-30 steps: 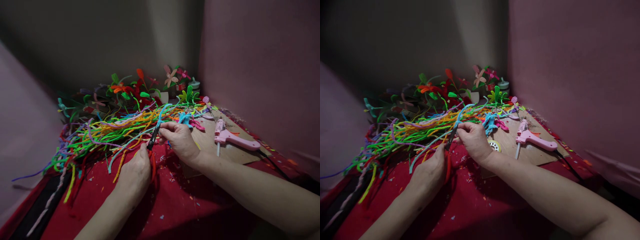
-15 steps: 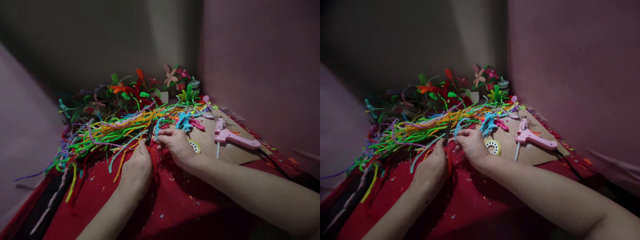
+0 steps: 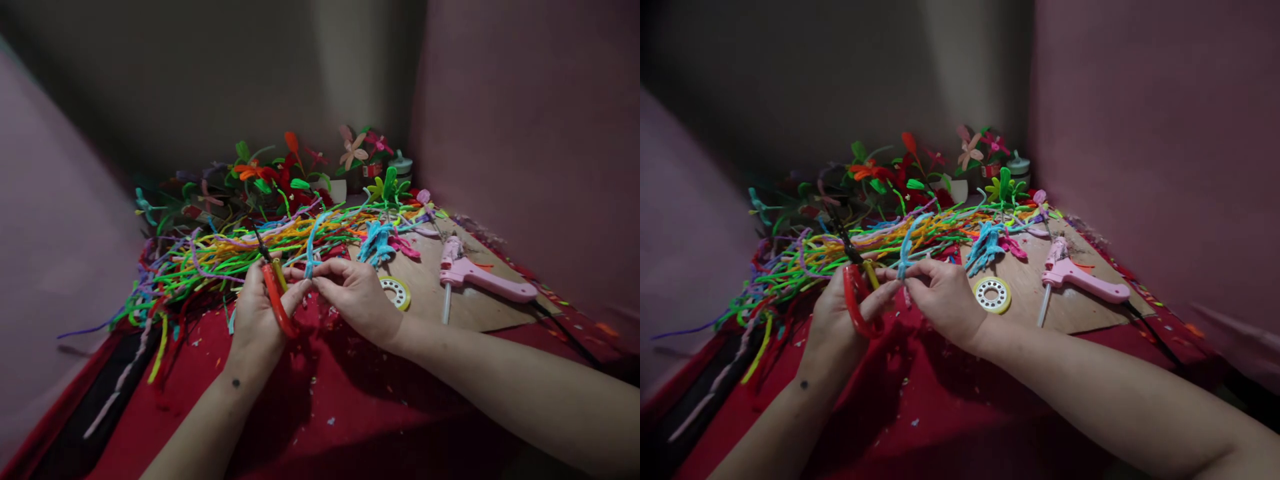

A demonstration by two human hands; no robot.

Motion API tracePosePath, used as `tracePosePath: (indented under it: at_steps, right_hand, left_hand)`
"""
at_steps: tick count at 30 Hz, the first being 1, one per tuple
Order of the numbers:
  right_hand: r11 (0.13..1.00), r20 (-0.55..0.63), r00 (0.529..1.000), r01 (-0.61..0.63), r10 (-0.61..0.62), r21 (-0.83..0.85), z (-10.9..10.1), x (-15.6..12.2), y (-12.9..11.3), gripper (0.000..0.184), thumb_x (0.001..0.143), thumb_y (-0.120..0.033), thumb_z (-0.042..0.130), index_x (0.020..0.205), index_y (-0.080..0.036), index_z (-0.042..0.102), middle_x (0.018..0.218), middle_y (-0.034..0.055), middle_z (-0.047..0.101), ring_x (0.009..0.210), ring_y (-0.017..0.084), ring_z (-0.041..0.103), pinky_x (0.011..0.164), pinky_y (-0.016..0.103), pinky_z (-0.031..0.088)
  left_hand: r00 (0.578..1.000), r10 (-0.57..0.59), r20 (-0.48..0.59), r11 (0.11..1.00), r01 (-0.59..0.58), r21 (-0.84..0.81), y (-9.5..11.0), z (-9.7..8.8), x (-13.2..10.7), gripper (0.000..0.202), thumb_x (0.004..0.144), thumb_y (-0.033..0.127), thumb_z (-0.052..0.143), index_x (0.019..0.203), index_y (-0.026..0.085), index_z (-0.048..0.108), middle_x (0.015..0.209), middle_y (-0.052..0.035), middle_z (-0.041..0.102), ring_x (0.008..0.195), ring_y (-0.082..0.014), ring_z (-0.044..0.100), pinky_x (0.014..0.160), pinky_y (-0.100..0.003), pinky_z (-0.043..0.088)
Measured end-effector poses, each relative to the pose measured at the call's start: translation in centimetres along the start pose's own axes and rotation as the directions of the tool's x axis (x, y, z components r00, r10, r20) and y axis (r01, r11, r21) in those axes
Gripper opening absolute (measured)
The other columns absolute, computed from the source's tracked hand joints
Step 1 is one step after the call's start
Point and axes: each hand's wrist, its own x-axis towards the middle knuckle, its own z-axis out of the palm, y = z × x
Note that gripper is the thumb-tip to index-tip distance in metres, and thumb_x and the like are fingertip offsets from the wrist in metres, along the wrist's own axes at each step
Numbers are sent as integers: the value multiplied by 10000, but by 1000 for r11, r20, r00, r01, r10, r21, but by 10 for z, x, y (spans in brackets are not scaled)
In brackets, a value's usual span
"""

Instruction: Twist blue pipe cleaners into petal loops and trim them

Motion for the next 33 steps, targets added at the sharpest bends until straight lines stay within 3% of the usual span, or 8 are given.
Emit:
tracePosePath:
  at_steps: [4, 8, 12, 17, 21, 28, 33]
  right_hand:
    - [998, 60, 997, 53, -51, -36, 4, -6, 3, 47, 759, -178, 547, 745, -190, 590, 686, -12, 585, 652, 114, 535, 637, 250, 436]
    - [982, 94, 992, -95, 81, 163, 4, -3, 1, 124, 713, -203, 605, 761, -200, 490, 668, -34, 554, 605, 99, 523, 566, 227, 427]
    - [872, 178, 956, -287, 234, 396, 2, 3, -4, 199, 670, -221, 666, 836, -180, 566, 683, -24, 597, 628, 103, 561, 611, 238, 451]
    - [790, 253, 926, -373, 282, 486, 0, 7, -5, 172, 613, -268, 737, 687, -144, 644, 670, -4, 621, 614, 99, 557, 617, 235, 448]
    - [706, 248, 906, -424, 344, 567, 1, 8, -3, 191, 560, -253, 764, 673, -145, 655, 639, -1, 633, 576, 104, 563, 614, 254, 470]
    - [778, 271, 933, -348, 236, 523, -1, 7, -3, 113, 667, -246, 677, 624, -148, 640, 605, -12, 604, 559, 88, 534, 592, 239, 441]
    - [835, 230, 937, -341, 264, 431, -1, 7, -1, 66, 643, -165, 657, 599, -135, 619, 560, -26, 575, 527, 76, 508, 546, 220, 411]
  left_hand:
    - [1000, 3, 23, 1000, -3, -14, -1, -3, 1, 357, 724, 283, 662, 1017, 178, 489, 805, 15, 612, 688, -120, 600, 638, -237, 487]
    - [998, 15, 62, 1000, -14, -12, -6, -7, 4, 342, 721, 273, 661, 1002, 175, 493, 759, 35, 597, 628, -101, 576, 601, -219, 474]
    - [992, 21, 126, 1000, -20, -8, -5, -9, 4, 331, 740, 275, 638, 1022, 169, 501, 757, 29, 596, 593, -94, 556, 564, -214, 462]
    - [984, 60, 167, 994, -73, 78, -6, -10, 3, 437, 719, 284, 657, 1107, 167, 491, 828, 3, 623, 691, -123, 600, 653, -248, 486]
    - [986, 22, 165, 1000, -23, 6, -6, -12, 4, 445, 715, 311, 666, 1091, 167, 478, 763, 23, 602, 616, -113, 578, 585, -238, 480]
    - [988, 75, 134, 995, -83, 55, -4, -13, 2, 416, 722, 273, 656, 1089, 169, 490, 745, 31, 597, 605, -94, 561, 584, -225, 479]
    - [990, 26, 142, 998, -34, 59, -4, -13, 1, 435, 701, 314, 679, 1071, 175, 498, 728, 36, 589, 585, -96, 558, 555, -225, 472]
